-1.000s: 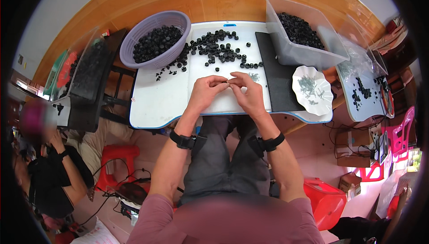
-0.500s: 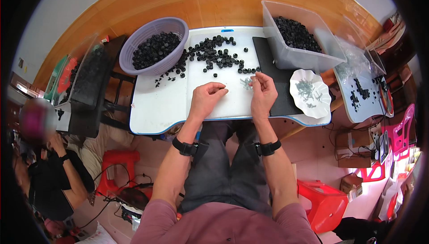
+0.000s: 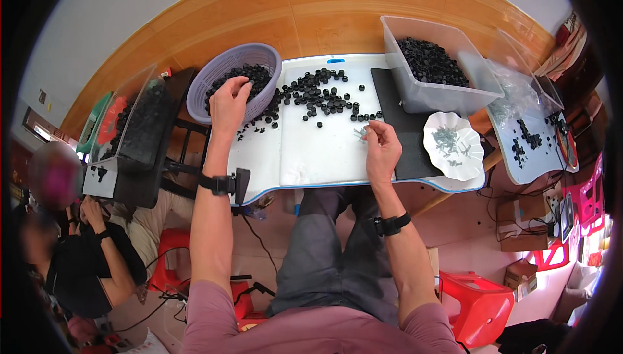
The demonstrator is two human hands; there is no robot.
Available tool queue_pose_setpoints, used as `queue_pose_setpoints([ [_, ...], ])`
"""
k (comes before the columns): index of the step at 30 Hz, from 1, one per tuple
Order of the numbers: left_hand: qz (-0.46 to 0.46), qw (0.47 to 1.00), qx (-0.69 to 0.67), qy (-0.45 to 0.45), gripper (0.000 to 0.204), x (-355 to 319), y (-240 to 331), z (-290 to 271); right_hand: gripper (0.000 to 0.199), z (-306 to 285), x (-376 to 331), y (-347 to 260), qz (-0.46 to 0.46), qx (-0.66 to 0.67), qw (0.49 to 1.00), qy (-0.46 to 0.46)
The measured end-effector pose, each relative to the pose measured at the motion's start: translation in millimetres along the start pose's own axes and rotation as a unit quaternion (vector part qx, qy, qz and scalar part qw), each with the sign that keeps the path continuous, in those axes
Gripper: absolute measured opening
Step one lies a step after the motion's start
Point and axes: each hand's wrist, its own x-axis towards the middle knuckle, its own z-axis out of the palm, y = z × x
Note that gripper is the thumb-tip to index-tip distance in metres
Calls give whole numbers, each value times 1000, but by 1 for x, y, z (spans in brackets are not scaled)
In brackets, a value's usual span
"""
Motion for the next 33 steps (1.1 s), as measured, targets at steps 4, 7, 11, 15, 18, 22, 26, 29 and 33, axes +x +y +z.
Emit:
queue_pose_setpoints([
  [4, 198, 975, 100, 33, 25, 0, -4, 21, 11, -1, 1, 7, -1, -12, 1000, 3],
  [7, 170, 980, 13, -106, 22, -28, 9, 61, 11, -1, 0, 5, -17, -11, 1000, 2],
  [11, 150, 968, 32, -201, 24, -56, 22, 113, 12, 0, 0, 3, -9, -5, 1000, 5],
  [15, 113, 971, 87, -193, 24, -71, 31, 128, 12, 0, 0, 5, -9, -10, 1000, 1],
  [18, 25, 970, 101, -219, 20, -80, 35, 128, 11, 0, -1, 1, -2, 3, 1000, 18],
  [22, 31, 986, 47, -159, 16, -95, 31, 129, 10, -3, 3, 5, -21, 18, 999, 34],
  [26, 32, 994, 15, -108, 16, -104, 24, 129, 9, -2, 4, 3, -71, -80, 994, 17],
  [29, 10, 994, 2, -105, 17, -103, 22, 131, 10, 1, 8, -5, -126, -182, 974, -42],
  [33, 13, 994, -4, -112, 18, -101, 22, 133, 6, -1, 13, -5, -190, -329, 919, -109],
])
